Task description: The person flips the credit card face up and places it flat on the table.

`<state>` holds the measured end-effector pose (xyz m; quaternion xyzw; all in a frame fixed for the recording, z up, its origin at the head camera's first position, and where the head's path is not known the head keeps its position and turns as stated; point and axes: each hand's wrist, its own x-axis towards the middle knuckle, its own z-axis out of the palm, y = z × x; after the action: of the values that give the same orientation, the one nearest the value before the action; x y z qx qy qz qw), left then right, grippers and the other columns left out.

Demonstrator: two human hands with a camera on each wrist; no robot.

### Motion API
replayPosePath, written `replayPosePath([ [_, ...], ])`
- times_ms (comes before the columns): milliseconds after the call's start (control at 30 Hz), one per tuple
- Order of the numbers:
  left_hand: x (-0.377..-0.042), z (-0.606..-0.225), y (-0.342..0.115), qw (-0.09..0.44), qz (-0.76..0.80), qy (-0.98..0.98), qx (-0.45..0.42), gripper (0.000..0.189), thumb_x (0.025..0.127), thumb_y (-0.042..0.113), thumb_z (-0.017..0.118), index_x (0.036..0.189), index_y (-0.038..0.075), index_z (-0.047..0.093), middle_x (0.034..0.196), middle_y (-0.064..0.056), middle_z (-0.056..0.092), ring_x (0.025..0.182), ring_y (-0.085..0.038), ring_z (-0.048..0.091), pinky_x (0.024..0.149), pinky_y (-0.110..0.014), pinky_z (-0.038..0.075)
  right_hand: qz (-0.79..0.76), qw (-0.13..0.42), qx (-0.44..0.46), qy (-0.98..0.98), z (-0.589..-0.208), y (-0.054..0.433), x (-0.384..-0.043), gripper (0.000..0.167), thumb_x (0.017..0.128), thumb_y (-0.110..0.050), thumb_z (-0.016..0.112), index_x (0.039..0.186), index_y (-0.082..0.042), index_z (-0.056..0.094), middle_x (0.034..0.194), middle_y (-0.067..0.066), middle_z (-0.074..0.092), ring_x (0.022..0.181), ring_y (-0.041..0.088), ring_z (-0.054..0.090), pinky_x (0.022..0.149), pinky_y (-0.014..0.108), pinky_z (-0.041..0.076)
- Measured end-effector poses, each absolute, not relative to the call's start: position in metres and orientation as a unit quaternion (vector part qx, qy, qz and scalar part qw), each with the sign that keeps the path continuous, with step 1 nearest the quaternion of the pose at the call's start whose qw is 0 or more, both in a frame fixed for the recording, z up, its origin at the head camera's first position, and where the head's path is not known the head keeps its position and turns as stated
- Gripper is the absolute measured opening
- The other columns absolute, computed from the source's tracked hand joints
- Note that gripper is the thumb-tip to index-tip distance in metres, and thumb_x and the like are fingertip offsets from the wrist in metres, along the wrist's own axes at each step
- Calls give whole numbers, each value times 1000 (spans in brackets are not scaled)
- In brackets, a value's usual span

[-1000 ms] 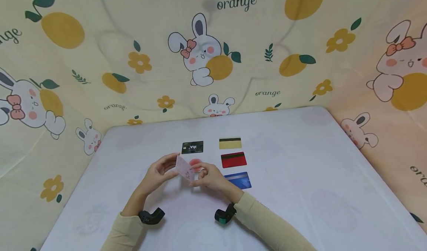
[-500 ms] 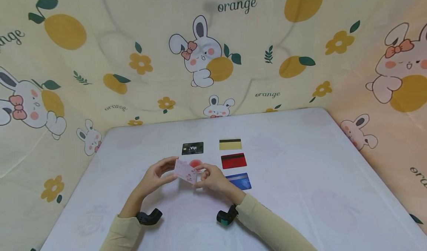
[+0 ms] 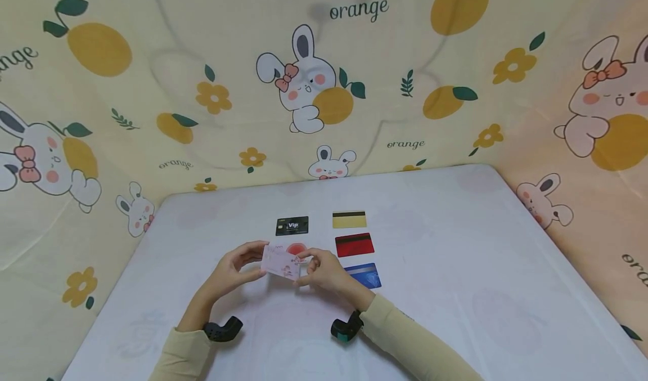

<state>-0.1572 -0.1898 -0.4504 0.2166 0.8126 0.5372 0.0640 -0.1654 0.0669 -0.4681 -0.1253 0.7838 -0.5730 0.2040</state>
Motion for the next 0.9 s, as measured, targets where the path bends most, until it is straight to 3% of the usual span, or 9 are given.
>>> replayPosePath([
  [233,-157,-450,-193,66,530,816,222,57,81,14,76,133,7,52,121,-15,63,106,1,58,100,-30,51,-567,190,-132,790,-468,69,-165,59,70,-9,84,124,-5,61,65,-2,49,60,10,45,52,16,34],
  [667,-157,-456,-198,73,509,829,221,57,79,16,79,130,6,55,113,-14,66,100,-3,60,97,-48,51,-570,193,-127,789,-465,72,-165,59,70,-8,84,125,-3,61,67,-2,49,61,10,45,52,16,34],
  [767,-158,-456,-198,74,502,832,224,57,79,15,79,129,5,55,111,-15,66,100,-11,62,96,-45,52,-565,193,-119,793,-465,72,-165,60,70,-8,84,125,-4,62,68,-2,50,61,11,45,52,16,34],
  [900,-158,-457,-199,76,492,839,220,58,79,17,79,130,5,55,109,-15,65,100,-23,63,94,-34,54,-560,190,-117,798,-465,72,-165,60,70,-8,84,125,-4,62,68,-1,50,62,11,45,53,16,34],
])
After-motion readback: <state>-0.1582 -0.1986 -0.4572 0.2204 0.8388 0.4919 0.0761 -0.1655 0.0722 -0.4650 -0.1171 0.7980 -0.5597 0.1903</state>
